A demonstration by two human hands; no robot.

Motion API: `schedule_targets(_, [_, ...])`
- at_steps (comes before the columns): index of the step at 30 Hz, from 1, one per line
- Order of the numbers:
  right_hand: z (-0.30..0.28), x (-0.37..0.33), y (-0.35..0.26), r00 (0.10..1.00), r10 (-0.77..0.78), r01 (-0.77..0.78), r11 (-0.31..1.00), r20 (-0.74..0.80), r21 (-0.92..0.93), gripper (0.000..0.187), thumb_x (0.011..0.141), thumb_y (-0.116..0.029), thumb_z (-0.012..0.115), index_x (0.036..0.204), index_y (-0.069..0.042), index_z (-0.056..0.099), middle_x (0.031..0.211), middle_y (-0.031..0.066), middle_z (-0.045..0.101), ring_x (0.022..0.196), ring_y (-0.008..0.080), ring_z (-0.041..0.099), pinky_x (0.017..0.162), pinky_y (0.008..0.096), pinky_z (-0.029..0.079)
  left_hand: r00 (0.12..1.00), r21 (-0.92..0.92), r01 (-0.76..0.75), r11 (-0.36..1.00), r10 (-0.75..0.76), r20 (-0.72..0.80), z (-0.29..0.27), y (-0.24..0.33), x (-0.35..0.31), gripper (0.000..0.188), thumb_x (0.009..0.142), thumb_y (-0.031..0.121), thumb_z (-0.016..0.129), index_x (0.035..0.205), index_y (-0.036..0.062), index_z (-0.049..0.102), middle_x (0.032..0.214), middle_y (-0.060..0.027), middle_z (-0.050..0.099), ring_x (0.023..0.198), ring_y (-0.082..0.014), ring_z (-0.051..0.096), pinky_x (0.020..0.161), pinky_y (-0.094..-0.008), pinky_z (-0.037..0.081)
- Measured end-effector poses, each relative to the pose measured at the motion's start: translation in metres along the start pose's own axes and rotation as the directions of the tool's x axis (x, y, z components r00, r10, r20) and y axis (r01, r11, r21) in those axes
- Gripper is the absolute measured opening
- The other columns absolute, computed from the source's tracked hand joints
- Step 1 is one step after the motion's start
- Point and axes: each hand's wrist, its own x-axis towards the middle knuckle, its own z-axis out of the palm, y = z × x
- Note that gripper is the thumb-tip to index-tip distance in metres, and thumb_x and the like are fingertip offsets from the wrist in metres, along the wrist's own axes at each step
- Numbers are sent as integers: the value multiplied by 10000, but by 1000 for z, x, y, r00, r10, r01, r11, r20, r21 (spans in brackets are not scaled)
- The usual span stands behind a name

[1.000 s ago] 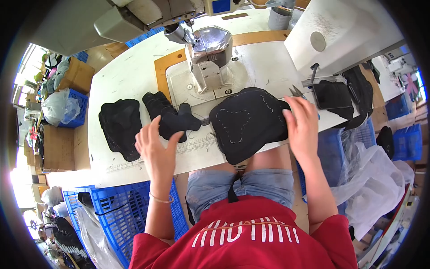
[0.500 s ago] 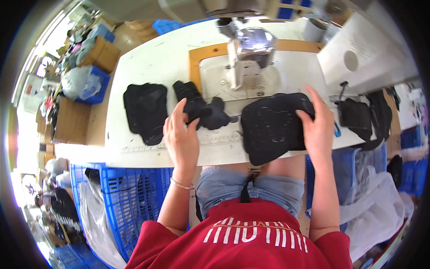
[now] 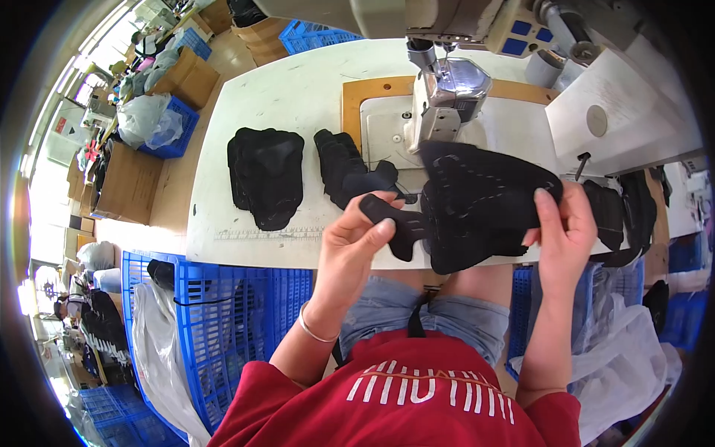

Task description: Sewing together pieces of black fabric for shoe manufacturing using a sewing machine.

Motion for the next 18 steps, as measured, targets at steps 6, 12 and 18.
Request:
schedule_targets(6, [15, 3, -4, 979, 121, -138, 985, 161, 100, 114, 954, -86, 621, 1034, -6, 633, 720, 7, 602, 498, 42, 510, 404, 184, 399, 987, -139, 78, 987, -57, 149, 20, 5, 17, 28, 904, 0, 676, 920, -18, 689, 1205, -93, 629, 1000, -117, 614, 853, -259, 496])
schedule_targets(12, [28, -4, 1, 853, 329, -484, 789, 406, 377, 246, 948, -224, 660, 1037, 5, 646, 760, 59, 665, 518, 124, 598, 445, 242, 451, 1000, -74, 6, 997, -7, -14, 37, 5, 28, 62, 909, 6, 670, 960, -6, 703, 900, -31, 714, 812, -71, 638, 752, -214, 502])
schedule_targets(18, [31, -6, 3, 880, 274, -401, 865, 387, 300, 226, 969, -207, 636, 1022, 12, 655, 768, 60, 676, 553, 126, 624, 481, 236, 466, 996, -46, 86, 995, -84, 34, 38, 7, 28, 65, 910, 19, 682, 966, -4, 706, 935, -32, 712, 839, -71, 638, 785, -217, 508])
